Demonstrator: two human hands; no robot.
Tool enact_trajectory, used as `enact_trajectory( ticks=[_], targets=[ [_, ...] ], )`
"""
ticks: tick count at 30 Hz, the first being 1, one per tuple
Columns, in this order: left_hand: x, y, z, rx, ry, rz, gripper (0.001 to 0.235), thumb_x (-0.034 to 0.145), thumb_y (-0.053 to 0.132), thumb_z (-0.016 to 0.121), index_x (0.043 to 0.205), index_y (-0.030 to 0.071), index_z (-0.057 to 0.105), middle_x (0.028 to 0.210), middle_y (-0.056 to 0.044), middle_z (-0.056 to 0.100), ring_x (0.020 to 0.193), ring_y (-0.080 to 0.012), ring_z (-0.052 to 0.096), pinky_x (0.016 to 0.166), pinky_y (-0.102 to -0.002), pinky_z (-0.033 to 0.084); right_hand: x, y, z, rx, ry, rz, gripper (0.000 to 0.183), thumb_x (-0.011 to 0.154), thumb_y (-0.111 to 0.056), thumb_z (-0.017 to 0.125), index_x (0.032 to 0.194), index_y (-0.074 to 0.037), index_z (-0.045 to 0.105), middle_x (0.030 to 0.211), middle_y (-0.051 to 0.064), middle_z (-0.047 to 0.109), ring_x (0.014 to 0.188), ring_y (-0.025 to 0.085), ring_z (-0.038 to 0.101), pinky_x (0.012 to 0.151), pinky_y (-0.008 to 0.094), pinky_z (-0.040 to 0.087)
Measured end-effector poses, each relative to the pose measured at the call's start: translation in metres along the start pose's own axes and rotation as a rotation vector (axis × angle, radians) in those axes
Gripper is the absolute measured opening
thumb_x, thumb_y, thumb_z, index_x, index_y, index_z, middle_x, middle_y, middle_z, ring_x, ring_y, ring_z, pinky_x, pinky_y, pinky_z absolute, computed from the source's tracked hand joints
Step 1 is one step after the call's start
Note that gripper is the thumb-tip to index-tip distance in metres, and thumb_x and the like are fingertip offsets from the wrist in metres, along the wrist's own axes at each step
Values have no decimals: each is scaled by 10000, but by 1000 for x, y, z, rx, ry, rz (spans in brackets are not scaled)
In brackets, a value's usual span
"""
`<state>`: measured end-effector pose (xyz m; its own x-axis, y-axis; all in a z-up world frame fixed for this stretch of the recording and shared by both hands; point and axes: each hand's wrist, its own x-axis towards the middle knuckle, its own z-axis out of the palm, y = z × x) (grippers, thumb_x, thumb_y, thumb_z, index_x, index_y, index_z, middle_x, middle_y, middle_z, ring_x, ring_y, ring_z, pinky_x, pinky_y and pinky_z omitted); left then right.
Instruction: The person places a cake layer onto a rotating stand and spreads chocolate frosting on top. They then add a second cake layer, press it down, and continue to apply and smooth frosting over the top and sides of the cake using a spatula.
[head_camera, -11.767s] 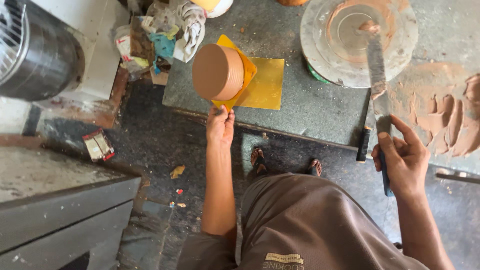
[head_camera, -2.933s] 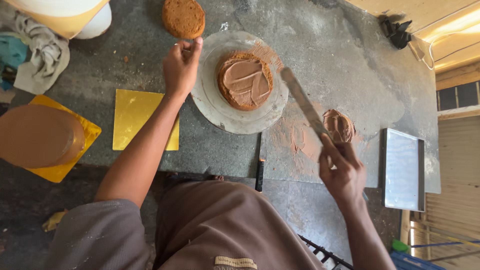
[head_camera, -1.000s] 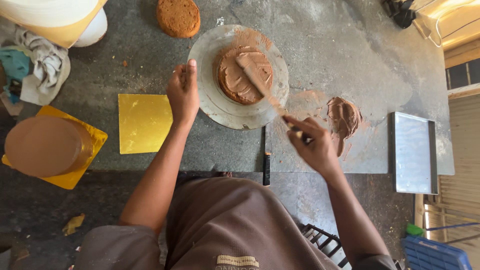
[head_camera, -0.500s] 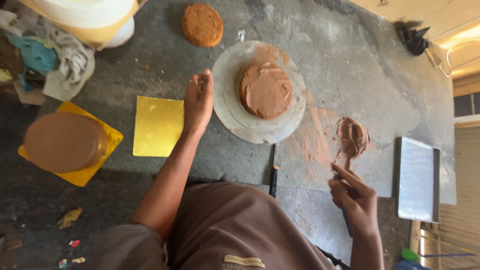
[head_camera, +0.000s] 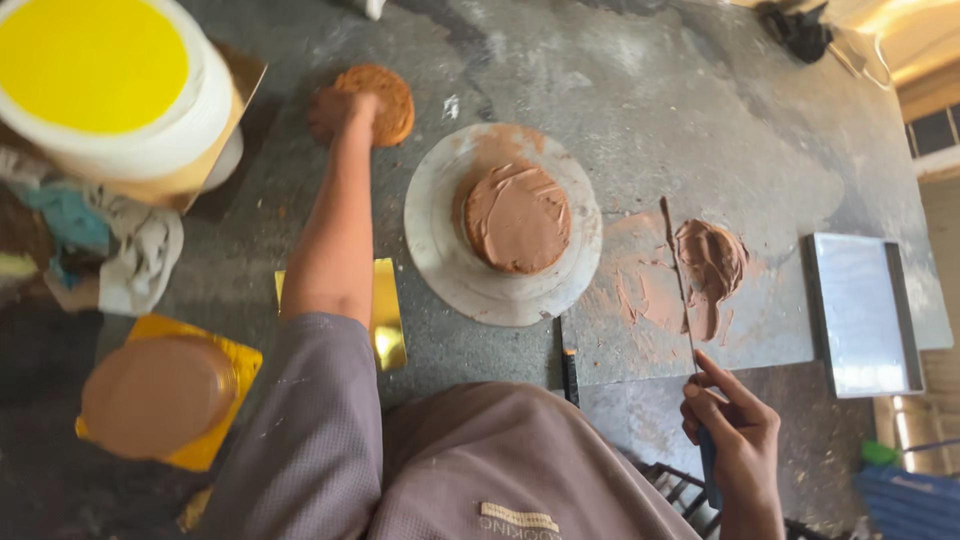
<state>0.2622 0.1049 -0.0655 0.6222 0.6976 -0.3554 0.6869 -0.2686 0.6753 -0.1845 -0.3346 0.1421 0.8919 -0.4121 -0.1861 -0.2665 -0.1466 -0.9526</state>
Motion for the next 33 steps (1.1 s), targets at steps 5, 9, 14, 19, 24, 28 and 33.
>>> enact_trajectory(
  ticks=[5,9,14,19,24,28,33],
  targets=[
    [16,0,13,81,-55,44,785,592,386,964,1172,1,599,1125,-212,691,986,-348,703,842,-435,582,6,-2,10,51,15,22,459,873,50,660,1330,58,636,996,73,659,699,124,597,524,275,457],
    [-12,-18,32,8,-69,209,766,556,355,968,1150,2,638,1124,-198,717,976,-324,724,847,-415,598,2,-5,3,-17,-59,15,453,895,2,686,1347,16,676,890,43,589,672,97,522,539,251,415],
    [-31,-16,25,-62,146,329,1177,452,457,1048,1300,-106,456,1271,-250,572,1180,-383,579,1024,-443,490,1,-9,-3,-61,-109,-3,483,842,-31,712,1324,-46,696,848,-28,528,635,68,438,508,236,350],
    [-10,-31,25,115,37,300,1142,489,455,1062,1293,-87,459,1317,-285,483,1222,-459,512,1004,-521,470,-12,-1,-9,-37,-60,-15,471,880,-51,709,1351,-67,703,798,-25,490,636,74,433,526,246,370],
    [-26,-34,31,-371,-63,447,862,582,214,991,1223,-4,457,1250,-241,559,1134,-372,637,998,-445,545,-15,11,-1,18,-53,7,478,878,-47,710,1355,-73,695,791,-19,505,648,77,458,543,255,404],
    [-60,-16,-13,-692,-200,508,776,689,128,933,1260,33,417,1209,-227,589,1080,-311,668,953,-404,567,-12,13,4,17,-85,-6,470,875,-43,711,1343,-78,697,807,-15,539,652,81,476,549,256,412],
    [-88,-26,-99,-479,-149,768,730,794,217,893,1351,47,453,1104,-189,701,1011,-281,717,908,-397,558,-6,16,7,32,-83,-12,475,882,-52,718,1357,-74,696,815,0,558,652,88,488,544,264,417]
  ],
)
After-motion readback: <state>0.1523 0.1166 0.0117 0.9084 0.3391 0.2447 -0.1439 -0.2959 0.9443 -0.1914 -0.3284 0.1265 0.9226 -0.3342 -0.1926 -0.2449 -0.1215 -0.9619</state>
